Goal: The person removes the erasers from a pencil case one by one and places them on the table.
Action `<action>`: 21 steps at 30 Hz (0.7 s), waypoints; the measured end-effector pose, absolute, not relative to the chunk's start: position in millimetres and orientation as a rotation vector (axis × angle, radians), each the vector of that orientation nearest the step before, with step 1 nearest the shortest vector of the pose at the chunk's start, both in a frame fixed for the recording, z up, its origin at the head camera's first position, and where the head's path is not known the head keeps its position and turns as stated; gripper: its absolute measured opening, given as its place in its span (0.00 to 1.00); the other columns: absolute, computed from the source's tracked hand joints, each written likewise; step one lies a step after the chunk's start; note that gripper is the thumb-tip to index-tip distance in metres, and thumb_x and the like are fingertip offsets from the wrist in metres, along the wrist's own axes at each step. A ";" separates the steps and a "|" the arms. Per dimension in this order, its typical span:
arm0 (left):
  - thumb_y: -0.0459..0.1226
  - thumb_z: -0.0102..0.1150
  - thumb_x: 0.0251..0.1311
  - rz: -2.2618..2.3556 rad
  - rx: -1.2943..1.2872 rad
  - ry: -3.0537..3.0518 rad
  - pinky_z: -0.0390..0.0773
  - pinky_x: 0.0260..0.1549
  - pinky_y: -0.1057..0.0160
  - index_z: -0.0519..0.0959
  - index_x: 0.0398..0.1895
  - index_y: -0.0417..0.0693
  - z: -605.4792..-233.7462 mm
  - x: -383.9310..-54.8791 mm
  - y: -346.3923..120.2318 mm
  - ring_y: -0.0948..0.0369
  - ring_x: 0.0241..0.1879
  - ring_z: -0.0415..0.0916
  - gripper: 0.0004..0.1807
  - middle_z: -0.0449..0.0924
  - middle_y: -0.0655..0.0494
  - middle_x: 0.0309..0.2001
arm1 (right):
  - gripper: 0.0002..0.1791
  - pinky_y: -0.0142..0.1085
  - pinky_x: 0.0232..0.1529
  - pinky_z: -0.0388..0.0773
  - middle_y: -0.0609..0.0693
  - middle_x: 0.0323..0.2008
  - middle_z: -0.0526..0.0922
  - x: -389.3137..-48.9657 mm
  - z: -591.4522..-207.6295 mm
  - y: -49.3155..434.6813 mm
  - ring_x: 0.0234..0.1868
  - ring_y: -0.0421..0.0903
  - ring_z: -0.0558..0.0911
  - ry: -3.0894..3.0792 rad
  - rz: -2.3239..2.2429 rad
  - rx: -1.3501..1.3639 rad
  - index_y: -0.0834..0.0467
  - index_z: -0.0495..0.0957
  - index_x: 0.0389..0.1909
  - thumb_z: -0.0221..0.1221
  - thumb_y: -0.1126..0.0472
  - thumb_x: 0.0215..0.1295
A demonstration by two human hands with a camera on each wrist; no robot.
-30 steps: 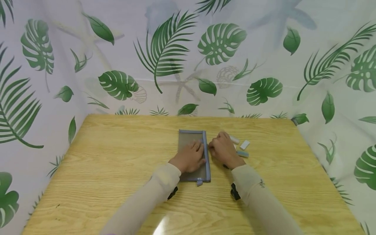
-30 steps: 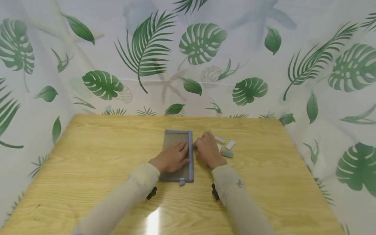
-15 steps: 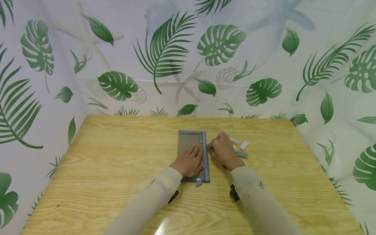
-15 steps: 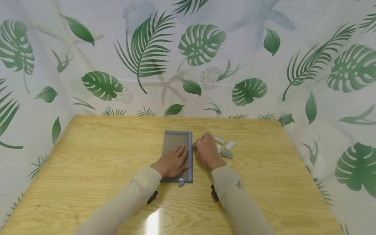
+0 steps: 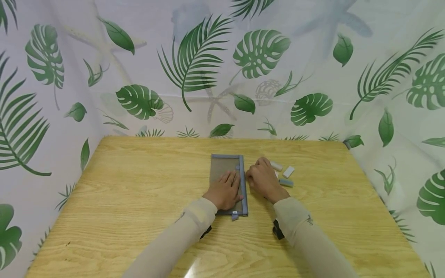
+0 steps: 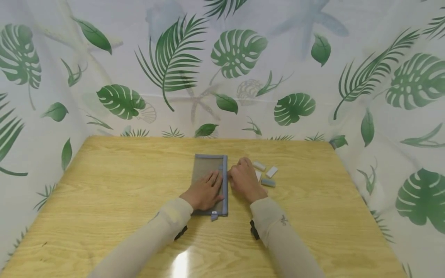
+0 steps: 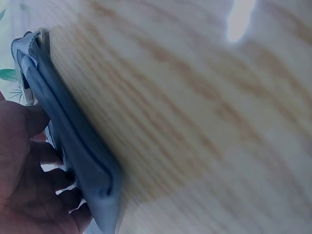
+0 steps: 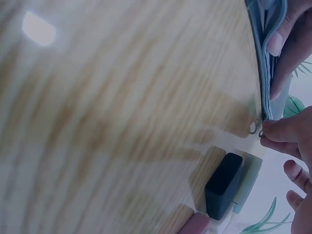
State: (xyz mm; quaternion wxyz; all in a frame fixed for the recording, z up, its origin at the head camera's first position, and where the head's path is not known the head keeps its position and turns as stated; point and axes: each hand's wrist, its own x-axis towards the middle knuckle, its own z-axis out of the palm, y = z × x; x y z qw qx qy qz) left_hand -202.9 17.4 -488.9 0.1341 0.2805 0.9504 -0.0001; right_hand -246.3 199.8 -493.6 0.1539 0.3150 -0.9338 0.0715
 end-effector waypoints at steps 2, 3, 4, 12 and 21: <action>0.57 0.36 0.79 -0.004 0.814 2.753 0.49 0.76 0.54 0.49 0.82 0.43 -488.9 -202.4 17.6 0.50 0.80 0.42 0.39 0.44 0.45 0.81 | 0.18 0.50 0.51 0.69 0.46 0.15 0.78 -244.8 -493.7 200.0 0.27 0.50 0.69 -2.664 0.212 0.910 0.53 0.81 0.11 0.62 0.74 0.55; 0.57 0.36 0.79 -0.003 0.813 2.755 0.49 0.76 0.54 0.49 0.82 0.43 -489.0 -202.5 17.7 0.50 0.80 0.42 0.39 0.44 0.45 0.81 | 0.18 0.50 0.51 0.69 0.46 0.14 0.78 -244.1 -493.7 200.0 0.27 0.50 0.69 -2.657 0.214 0.912 0.53 0.81 0.11 0.63 0.75 0.54; 0.57 0.36 0.79 -0.005 0.812 2.756 0.49 0.76 0.54 0.49 0.82 0.43 -489.2 -202.7 17.9 0.50 0.80 0.42 0.39 0.44 0.45 0.81 | 0.18 0.50 0.51 0.69 0.46 0.14 0.78 -243.5 -493.7 200.0 0.27 0.50 0.69 -2.651 0.215 0.914 0.53 0.81 0.11 0.63 0.75 0.54; 0.57 0.35 0.79 -0.022 0.809 2.755 0.49 0.76 0.54 0.49 0.82 0.44 -489.9 -203.2 18.6 0.50 0.80 0.41 0.39 0.43 0.45 0.81 | 0.17 0.47 0.47 0.68 0.47 0.14 0.74 -238.2 -495.5 200.6 0.26 0.49 0.66 -2.647 0.194 0.934 0.54 0.83 0.13 0.63 0.74 0.57; 0.57 0.35 0.79 -0.012 0.807 2.751 0.48 0.76 0.55 0.49 0.82 0.44 -491.6 -202.8 18.1 0.50 0.80 0.41 0.38 0.42 0.45 0.81 | 0.15 0.47 0.49 0.68 0.48 0.18 0.81 -228.7 -494.4 202.2 0.29 0.49 0.66 -2.662 0.180 0.947 0.54 0.87 0.17 0.65 0.73 0.58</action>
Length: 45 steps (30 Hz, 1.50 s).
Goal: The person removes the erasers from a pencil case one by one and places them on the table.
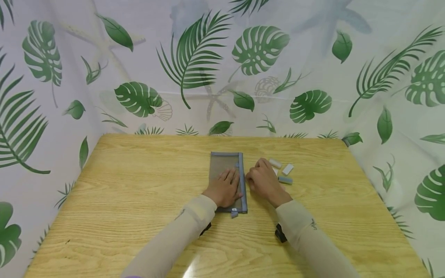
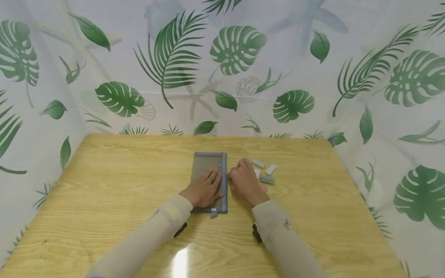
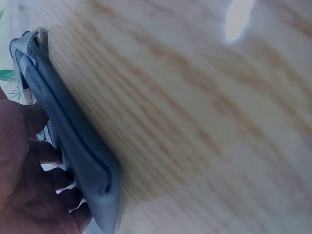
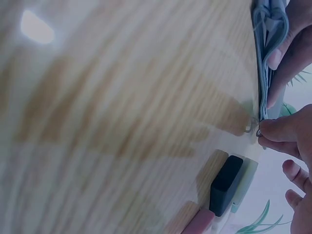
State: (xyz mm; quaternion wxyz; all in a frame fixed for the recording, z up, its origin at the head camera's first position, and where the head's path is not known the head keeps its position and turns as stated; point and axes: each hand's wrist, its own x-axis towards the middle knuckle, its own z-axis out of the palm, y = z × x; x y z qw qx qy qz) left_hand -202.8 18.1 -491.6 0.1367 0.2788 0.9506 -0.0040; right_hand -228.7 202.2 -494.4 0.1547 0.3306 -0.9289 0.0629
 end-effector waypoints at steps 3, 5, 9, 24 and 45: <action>0.57 0.35 0.79 -0.005 0.801 2.746 0.48 0.76 0.55 0.48 0.82 0.44 -491.5 -203.0 18.2 0.50 0.80 0.41 0.39 0.42 0.46 0.81 | 0.13 0.47 0.49 0.67 0.48 0.20 0.83 -225.5 -494.0 202.8 0.30 0.49 0.66 -2.663 0.186 0.957 0.55 0.89 0.20 0.65 0.73 0.58; 0.57 0.35 0.79 -0.001 0.801 2.742 0.48 0.77 0.55 0.48 0.82 0.44 -490.7 -203.0 18.5 0.50 0.80 0.41 0.39 0.42 0.46 0.81 | 0.13 0.47 0.50 0.68 0.48 0.21 0.84 -223.3 -493.8 203.1 0.30 0.49 0.66 -2.664 0.184 0.957 0.55 0.89 0.21 0.65 0.73 0.59; 0.57 0.36 0.79 0.016 0.795 2.731 0.47 0.77 0.54 0.48 0.82 0.45 -489.5 -202.7 18.8 0.50 0.80 0.40 0.39 0.42 0.46 0.81 | 0.13 0.49 0.55 0.69 0.48 0.21 0.84 -219.3 -493.1 203.3 0.31 0.50 0.67 -2.663 0.190 0.955 0.55 0.89 0.21 0.65 0.73 0.59; 0.57 0.36 0.79 0.027 0.779 2.721 0.46 0.77 0.54 0.47 0.82 0.46 -491.7 -203.9 19.0 0.51 0.80 0.38 0.39 0.40 0.46 0.82 | 0.12 0.50 0.58 0.69 0.48 0.22 0.84 -209.0 -491.8 204.5 0.32 0.51 0.68 -2.659 0.150 0.983 0.55 0.90 0.22 0.66 0.73 0.59; 0.56 0.34 0.80 0.016 0.791 2.710 0.46 0.77 0.55 0.46 0.82 0.44 -491.4 -204.3 18.4 0.51 0.80 0.38 0.38 0.40 0.46 0.82 | 0.16 0.47 0.50 0.66 0.46 0.15 0.77 -197.9 -486.8 204.7 0.27 0.48 0.62 -2.607 0.253 1.041 0.55 0.87 0.17 0.63 0.76 0.58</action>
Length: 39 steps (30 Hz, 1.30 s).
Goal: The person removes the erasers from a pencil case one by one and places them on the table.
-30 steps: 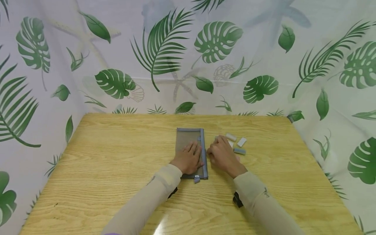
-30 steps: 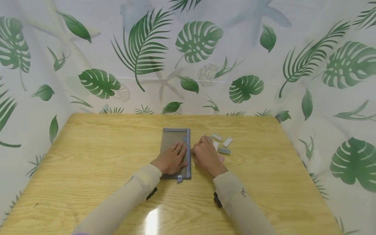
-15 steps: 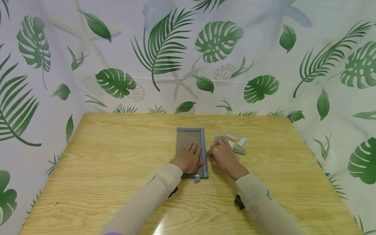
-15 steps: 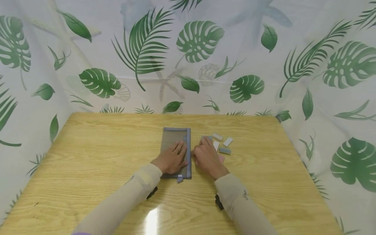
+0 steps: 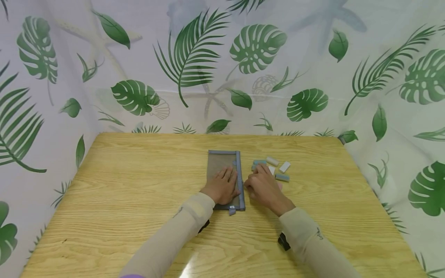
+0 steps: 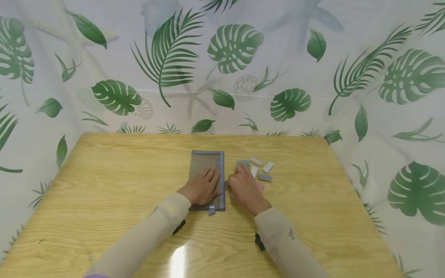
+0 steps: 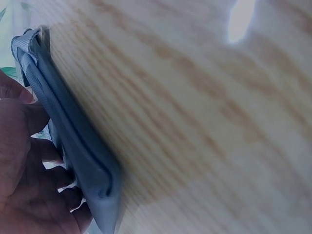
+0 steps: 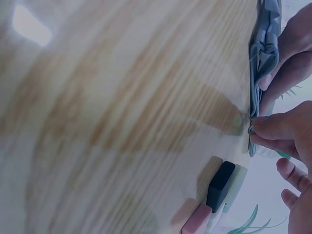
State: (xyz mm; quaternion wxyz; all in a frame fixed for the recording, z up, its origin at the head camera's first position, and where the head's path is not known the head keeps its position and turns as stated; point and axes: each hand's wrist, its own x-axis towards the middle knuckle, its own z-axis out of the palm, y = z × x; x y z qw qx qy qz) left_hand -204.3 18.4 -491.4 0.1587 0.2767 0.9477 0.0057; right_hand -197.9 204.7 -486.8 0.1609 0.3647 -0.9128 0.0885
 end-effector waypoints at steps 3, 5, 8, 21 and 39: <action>0.56 0.34 0.80 0.019 0.795 2.713 0.46 0.77 0.55 0.47 0.82 0.44 -491.2 -203.9 18.2 0.51 0.80 0.38 0.38 0.40 0.45 0.82 | 0.16 0.47 0.50 0.66 0.46 0.15 0.77 -197.3 -488.4 204.8 0.27 0.48 0.63 -2.588 0.242 1.044 0.55 0.87 0.16 0.63 0.75 0.57; 0.56 0.34 0.80 0.020 0.796 2.715 0.46 0.77 0.55 0.47 0.82 0.44 -491.3 -204.0 17.9 0.51 0.80 0.38 0.38 0.41 0.46 0.82 | 0.17 0.47 0.49 0.66 0.46 0.15 0.77 -196.7 -489.2 204.7 0.27 0.48 0.63 -2.583 0.239 1.045 0.55 0.87 0.16 0.63 0.76 0.57; 0.56 0.34 0.79 0.015 0.802 2.719 0.46 0.77 0.55 0.47 0.82 0.44 -490.8 -203.5 16.7 0.51 0.80 0.38 0.38 0.41 0.46 0.82 | 0.17 0.47 0.50 0.66 0.46 0.15 0.77 -196.2 -489.9 204.3 0.27 0.48 0.63 -2.589 0.239 1.042 0.54 0.87 0.16 0.64 0.75 0.57; 0.54 0.37 0.80 0.043 0.942 2.801 0.54 0.75 0.52 0.53 0.80 0.40 -488.5 -196.4 12.0 0.49 0.79 0.46 0.37 0.47 0.43 0.80 | 0.11 0.50 0.55 0.69 0.50 0.21 0.85 -194.7 -488.8 203.9 0.30 0.51 0.69 -2.619 0.261 1.016 0.56 0.90 0.22 0.66 0.74 0.56; 0.51 0.37 0.81 0.032 0.977 2.789 0.57 0.74 0.51 0.57 0.79 0.42 -488.8 -163.3 0.0 0.47 0.78 0.51 0.33 0.53 0.42 0.79 | 0.11 0.51 0.57 0.68 0.50 0.24 0.87 -194.2 -487.8 204.1 0.31 0.51 0.70 -2.652 0.234 0.988 0.55 0.91 0.23 0.66 0.72 0.58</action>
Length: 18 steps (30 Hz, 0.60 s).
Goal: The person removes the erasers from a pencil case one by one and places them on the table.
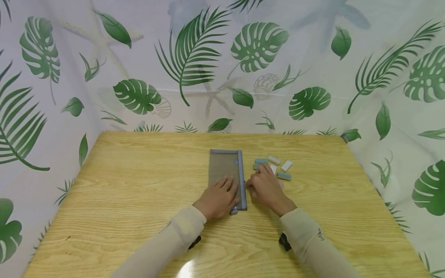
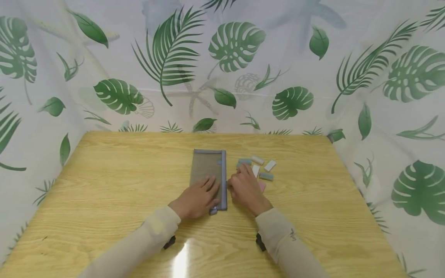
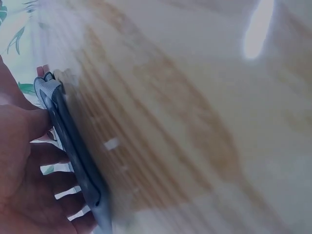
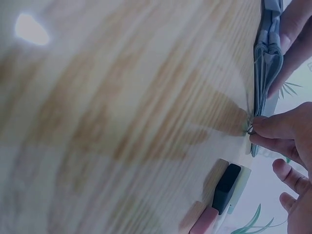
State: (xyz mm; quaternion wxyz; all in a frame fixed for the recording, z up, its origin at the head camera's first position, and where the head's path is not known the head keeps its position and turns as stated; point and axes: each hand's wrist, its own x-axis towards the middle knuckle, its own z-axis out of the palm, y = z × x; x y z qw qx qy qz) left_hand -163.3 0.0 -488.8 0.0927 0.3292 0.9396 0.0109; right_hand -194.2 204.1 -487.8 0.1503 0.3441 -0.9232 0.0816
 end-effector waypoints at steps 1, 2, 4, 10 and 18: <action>0.51 0.36 0.81 0.024 0.974 2.796 0.57 0.74 0.51 0.57 0.80 0.43 -491.4 -163.6 0.4 0.47 0.78 0.51 0.33 0.53 0.42 0.79 | 0.11 0.51 0.57 0.68 0.50 0.23 0.87 -194.0 -487.6 204.2 0.31 0.51 0.69 -2.652 0.239 0.989 0.55 0.91 0.23 0.66 0.72 0.58; 0.52 0.37 0.81 0.022 0.966 2.798 0.57 0.74 0.50 0.57 0.80 0.44 -492.1 -163.5 1.0 0.47 0.77 0.51 0.33 0.53 0.42 0.79 | 0.11 0.51 0.57 0.68 0.49 0.23 0.87 -193.9 -487.9 204.2 0.31 0.51 0.69 -2.650 0.240 0.989 0.56 0.91 0.23 0.66 0.72 0.58; 0.52 0.36 0.81 0.015 0.943 2.796 0.57 0.74 0.50 0.56 0.80 0.45 -493.0 -163.1 2.4 0.47 0.78 0.50 0.33 0.52 0.43 0.79 | 0.11 0.51 0.57 0.68 0.49 0.23 0.87 -193.7 -488.6 204.4 0.31 0.51 0.69 -2.642 0.243 0.988 0.56 0.90 0.23 0.66 0.72 0.58; 0.53 0.35 0.81 -0.016 0.910 2.782 0.57 0.74 0.50 0.55 0.81 0.46 -489.3 -161.1 5.2 0.48 0.78 0.50 0.33 0.51 0.44 0.79 | 0.10 0.50 0.55 0.69 0.49 0.22 0.87 -192.6 -490.5 205.5 0.30 0.51 0.69 -2.614 0.249 0.996 0.56 0.90 0.22 0.67 0.72 0.57; 0.52 0.36 0.81 -0.058 0.911 2.801 0.59 0.73 0.49 0.56 0.81 0.47 -488.4 -159.8 6.8 0.48 0.78 0.51 0.33 0.52 0.44 0.79 | 0.10 0.57 0.67 0.65 0.50 0.24 0.87 -188.1 -490.4 204.6 0.35 0.53 0.74 -2.640 0.241 0.984 0.56 0.90 0.23 0.67 0.72 0.57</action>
